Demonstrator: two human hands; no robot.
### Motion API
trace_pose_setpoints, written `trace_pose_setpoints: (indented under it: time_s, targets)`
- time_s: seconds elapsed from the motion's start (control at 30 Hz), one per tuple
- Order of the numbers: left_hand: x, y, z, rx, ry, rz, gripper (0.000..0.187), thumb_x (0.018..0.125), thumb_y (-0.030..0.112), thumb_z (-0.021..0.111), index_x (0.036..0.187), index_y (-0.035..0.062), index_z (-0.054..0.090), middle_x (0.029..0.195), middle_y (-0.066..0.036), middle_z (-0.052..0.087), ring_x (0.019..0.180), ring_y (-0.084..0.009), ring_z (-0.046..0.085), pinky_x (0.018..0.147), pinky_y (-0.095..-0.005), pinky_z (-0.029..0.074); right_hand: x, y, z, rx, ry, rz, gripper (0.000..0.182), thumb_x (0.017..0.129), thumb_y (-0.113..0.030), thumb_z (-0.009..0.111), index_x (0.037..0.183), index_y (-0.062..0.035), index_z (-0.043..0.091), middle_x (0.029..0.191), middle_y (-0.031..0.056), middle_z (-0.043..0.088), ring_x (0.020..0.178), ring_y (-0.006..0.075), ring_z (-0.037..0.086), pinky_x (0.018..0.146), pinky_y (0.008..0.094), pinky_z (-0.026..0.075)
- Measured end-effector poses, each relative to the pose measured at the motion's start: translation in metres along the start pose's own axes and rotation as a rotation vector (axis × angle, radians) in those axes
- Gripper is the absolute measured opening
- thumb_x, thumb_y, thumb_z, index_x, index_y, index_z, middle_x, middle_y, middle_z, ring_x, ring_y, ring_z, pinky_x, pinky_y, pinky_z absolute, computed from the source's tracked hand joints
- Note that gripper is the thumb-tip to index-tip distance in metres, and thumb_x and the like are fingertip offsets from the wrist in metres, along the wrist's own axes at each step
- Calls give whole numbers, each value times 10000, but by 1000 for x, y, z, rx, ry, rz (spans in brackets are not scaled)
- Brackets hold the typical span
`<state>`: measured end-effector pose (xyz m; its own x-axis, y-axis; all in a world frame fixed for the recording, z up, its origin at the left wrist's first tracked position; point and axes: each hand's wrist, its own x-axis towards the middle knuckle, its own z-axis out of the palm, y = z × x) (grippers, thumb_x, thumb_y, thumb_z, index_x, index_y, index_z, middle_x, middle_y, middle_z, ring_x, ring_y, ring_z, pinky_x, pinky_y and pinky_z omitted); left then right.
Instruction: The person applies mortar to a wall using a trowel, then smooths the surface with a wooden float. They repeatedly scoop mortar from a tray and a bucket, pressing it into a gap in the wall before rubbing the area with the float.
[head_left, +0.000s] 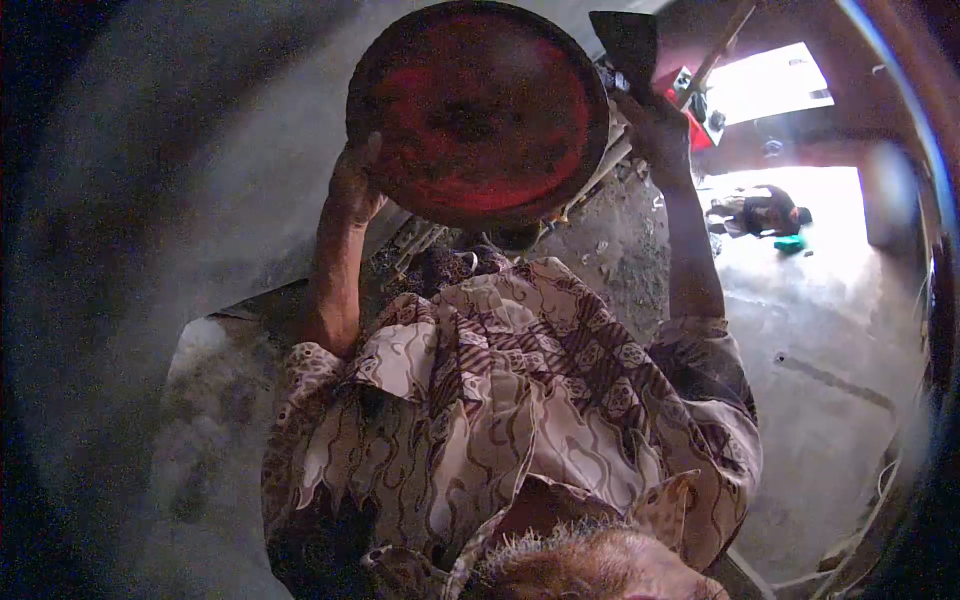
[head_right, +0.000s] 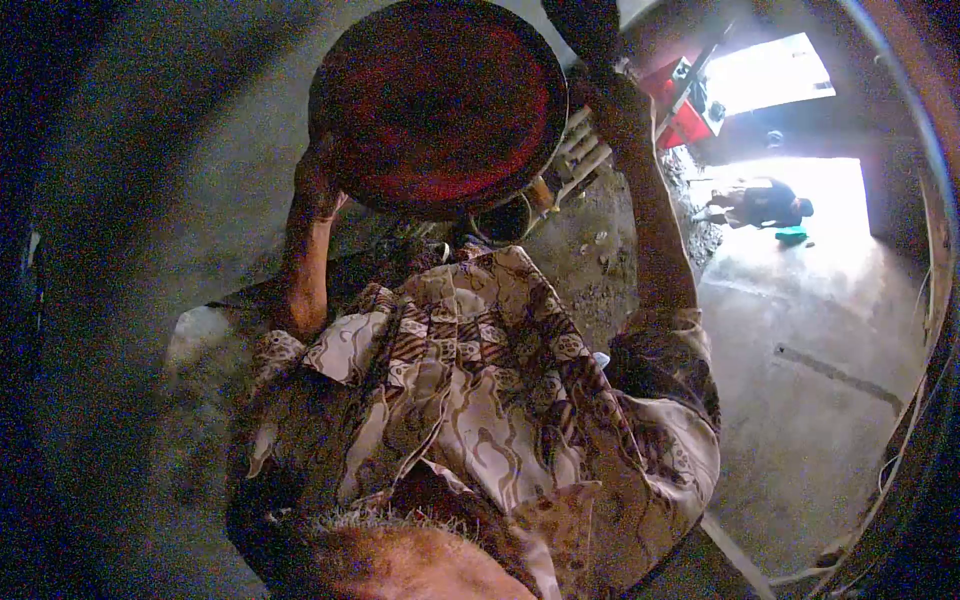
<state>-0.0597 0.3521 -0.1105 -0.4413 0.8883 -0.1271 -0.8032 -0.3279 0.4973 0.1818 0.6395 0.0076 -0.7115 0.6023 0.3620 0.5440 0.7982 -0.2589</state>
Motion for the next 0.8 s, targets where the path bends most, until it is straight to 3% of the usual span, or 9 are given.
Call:
trace_pose_setpoints:
  time_s: [0.07, 0.13, 0.27, 0.33, 0.4, 0.47, 0.5, 0.6, 0.8]
  targets:
    - [7, -5, -23, -4, -7, 12, 608, 895, 230, 616, 1397, 28, 339, 1382, -154, 447, 1244, -309, 475, 1050, -461, 417, 4, -15, -4, 454, -290, 535, 277, 854, -310, 687, 987, -68, 675, 742, 22, 633, 593, 105, 575, 497, 251, 435]
    - [23, -24, -79, -554, -2, -257, 582, 914, 260, 587, 1391, 24, 353, 1402, -160, 426, 1261, -314, 456, 1058, -458, 407, -14, 29, 31, 489, -272, 343, 311, 849, -308, 694, 970, -22, 669, 705, -8, 599, 581, 76, 539, 477, 226, 390]
    - [-1, 19, -3, -123, -128, 62, 581, 918, 291, 581, 1386, 21, 367, 1414, -153, 418, 1268, -312, 447, 1043, -463, 418, -28, 22, 59, 419, -275, 379, 263, 844, -206, 687, 959, 28, 657, 777, 16, 632, 602, 93, 568, 518, 228, 435]
    - [4, 22, -8, -437, -472, 19, 609, 884, 283, 636, 1379, 30, 387, 1407, -139, 430, 1275, -309, 439, 1029, -466, 426, -44, 10, 71, 948, -26, 138, 260, 849, -190, 678, 967, 40, 659, 806, 38, 649, 625, 101, 589, 554, 240, 464]
    - [-7, 10, 4, -231, -295, 132, 624, 852, 246, 673, 1372, 34, 401, 1389, -132, 450, 1262, -308, 452, 1026, -464, 428, -51, -8, 72, 380, 182, -296, 272, 859, -193, 665, 973, 55, 661, 798, 43, 654, 644, 110, 601, 581, 256, 479]
    - [-16, -3, 22, -34, -112, 237, 642, 821, 208, 710, 1365, 38, 414, 1370, -125, 470, 1249, -307, 465, 1022, -461, 430, -59, -17, 80, 454, 48, 41, 287, 771, -113, 688, 1058, -111, 677, 869, 89, 706, 733, 257, 671, 632, 328, 534]
    - [-18, -6, 31, 1, -15, 232, 650, 794, 158, 723, 1358, 40, 422, 1343, -124, 492, 1230, -307, 482, 1025, -455, 429, -56, -35, 66, 734, 24, 210, 223, 887, -213, 644, 948, -2, 680, 747, 23, 631, 586, 88, 540, 525, 237, 418]
    - [-25, -6, 38, -1, 77, 193, 637, 753, 48, 713, 1333, 44, 451, 1272, -123, 544, 1177, -302, 527, 1013, -445, 444, -37, -24, 39, 355, -195, 547, 191, 903, -218, 625, 947, -39, 673, 686, -4, 592, 562, 70, 498, 494, 224, 372]
    - [-18, 11, 23, 36, -183, 264, 602, 778, 38, 698, 1327, 28, 451, 1259, -131, 554, 1161, -301, 540, 982, -443, 474, 7, 11, -1, 190, -27, -94, 330, 956, -271, 490, 1182, -60, 605, 1044, 132, 670, 869, 214, 658, 737, 354, 519]
